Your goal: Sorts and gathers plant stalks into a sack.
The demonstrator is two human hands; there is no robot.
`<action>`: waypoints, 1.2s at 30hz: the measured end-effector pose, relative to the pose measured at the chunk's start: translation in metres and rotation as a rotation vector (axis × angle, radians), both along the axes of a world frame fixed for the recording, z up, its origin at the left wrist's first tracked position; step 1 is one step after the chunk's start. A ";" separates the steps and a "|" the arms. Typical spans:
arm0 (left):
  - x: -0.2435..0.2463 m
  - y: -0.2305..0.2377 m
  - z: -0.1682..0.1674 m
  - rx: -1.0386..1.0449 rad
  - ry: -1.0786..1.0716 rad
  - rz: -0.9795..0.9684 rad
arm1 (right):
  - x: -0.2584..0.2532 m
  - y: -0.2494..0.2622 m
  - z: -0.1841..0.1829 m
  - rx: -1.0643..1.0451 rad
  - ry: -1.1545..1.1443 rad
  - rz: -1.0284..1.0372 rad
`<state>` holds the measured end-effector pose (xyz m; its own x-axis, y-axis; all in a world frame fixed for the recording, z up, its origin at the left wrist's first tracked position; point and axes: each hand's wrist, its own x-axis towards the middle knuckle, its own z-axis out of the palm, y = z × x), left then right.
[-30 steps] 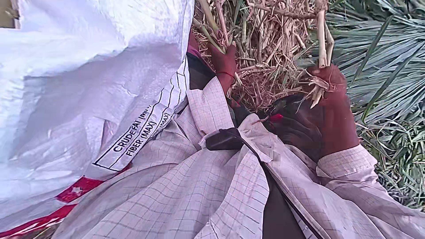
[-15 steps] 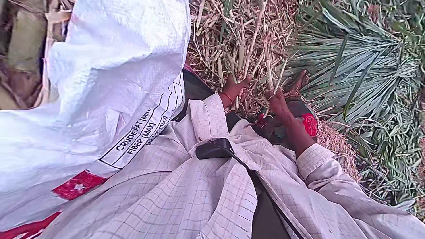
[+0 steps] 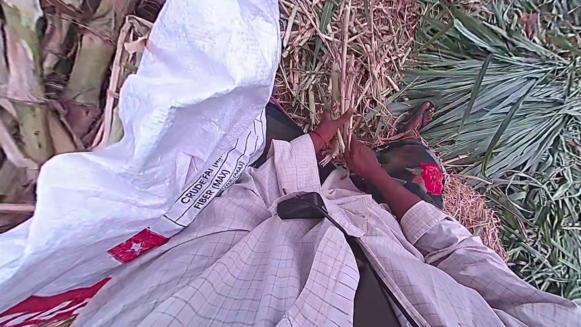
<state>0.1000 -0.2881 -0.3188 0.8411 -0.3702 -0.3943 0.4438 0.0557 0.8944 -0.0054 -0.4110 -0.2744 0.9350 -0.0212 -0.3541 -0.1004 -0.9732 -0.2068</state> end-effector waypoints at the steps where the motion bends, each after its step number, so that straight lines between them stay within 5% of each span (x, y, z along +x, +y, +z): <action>1: -0.003 -0.001 0.001 0.041 0.004 -0.022 | -0.002 0.003 -0.002 -0.059 -0.014 0.011; 6: -0.002 0.006 0.012 0.268 -0.013 0.093 | -0.002 0.017 -0.008 -0.092 -0.057 0.134; 10: 0.031 0.036 0.030 0.460 -0.369 0.352 | 0.006 0.007 -0.022 0.205 -0.050 0.161; 14: 0.049 0.065 0.044 0.592 -0.550 0.504 | 0.012 -0.031 -0.062 0.264 0.145 0.182; 19: 0.054 0.066 0.041 0.614 -0.414 0.419 | 0.065 -0.079 -0.073 0.236 0.040 -0.024; 23: 0.057 0.056 0.026 0.248 -0.236 0.460 | 0.130 -0.098 -0.087 0.201 -0.027 -0.169; 28: 0.055 0.054 0.015 0.208 -0.044 0.526 | 0.190 -0.107 -0.165 0.123 0.172 -0.255; 33: 0.068 0.052 0.009 0.285 -0.127 0.555 | 0.190 -0.080 -0.232 0.063 0.340 -0.117; 36: 0.075 0.047 0.006 0.303 -0.122 0.567 | 0.158 -0.049 -0.235 -0.006 0.430 0.064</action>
